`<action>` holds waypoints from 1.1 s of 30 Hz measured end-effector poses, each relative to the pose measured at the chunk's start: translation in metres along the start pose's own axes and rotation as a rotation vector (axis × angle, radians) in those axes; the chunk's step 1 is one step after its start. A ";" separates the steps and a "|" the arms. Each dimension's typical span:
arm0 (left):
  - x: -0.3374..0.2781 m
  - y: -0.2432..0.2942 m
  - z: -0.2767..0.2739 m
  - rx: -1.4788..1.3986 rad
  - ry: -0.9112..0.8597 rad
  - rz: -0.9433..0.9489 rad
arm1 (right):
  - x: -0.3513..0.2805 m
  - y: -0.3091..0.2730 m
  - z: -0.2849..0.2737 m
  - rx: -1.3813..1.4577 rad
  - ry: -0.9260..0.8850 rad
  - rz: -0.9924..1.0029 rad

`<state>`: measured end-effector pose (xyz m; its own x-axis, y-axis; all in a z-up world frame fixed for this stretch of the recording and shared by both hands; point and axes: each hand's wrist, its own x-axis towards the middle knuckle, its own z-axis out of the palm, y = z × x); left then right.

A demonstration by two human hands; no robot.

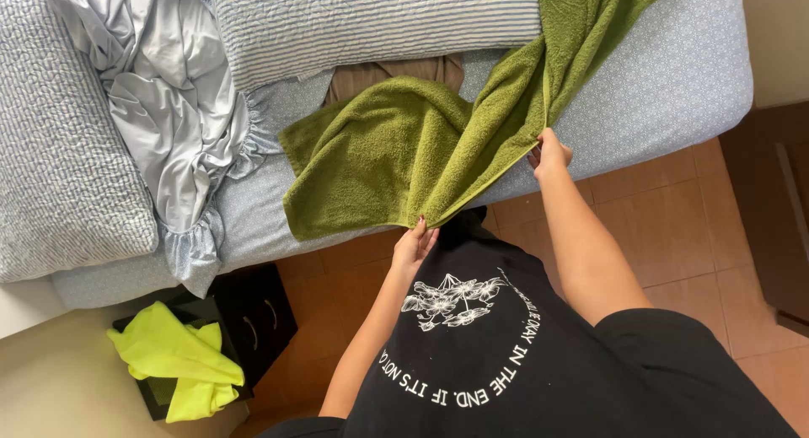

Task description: The person folds a green towel on a bed by hand, smoothing and aligning the edges, then places the folded towel into a wooden closet shelf.

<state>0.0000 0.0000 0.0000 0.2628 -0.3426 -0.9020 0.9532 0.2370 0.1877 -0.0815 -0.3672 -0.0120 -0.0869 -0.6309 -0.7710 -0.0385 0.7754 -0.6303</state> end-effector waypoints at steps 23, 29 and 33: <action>0.003 0.008 -0.012 0.017 -0.038 -0.001 | 0.041 -0.002 0.024 -0.904 -0.005 -0.368; 0.014 0.011 -0.019 0.015 -0.035 -0.014 | 0.040 -0.007 0.028 -0.540 -0.121 -0.102; 0.016 0.017 -0.019 0.028 -0.019 0.005 | 0.040 -0.023 0.018 -0.080 -0.315 0.162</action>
<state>0.0177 0.0161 -0.0182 0.2700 -0.3587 -0.8936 0.9556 0.2135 0.2030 -0.0660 -0.4103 -0.0298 0.2127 -0.4672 -0.8582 -0.1280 0.8574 -0.4985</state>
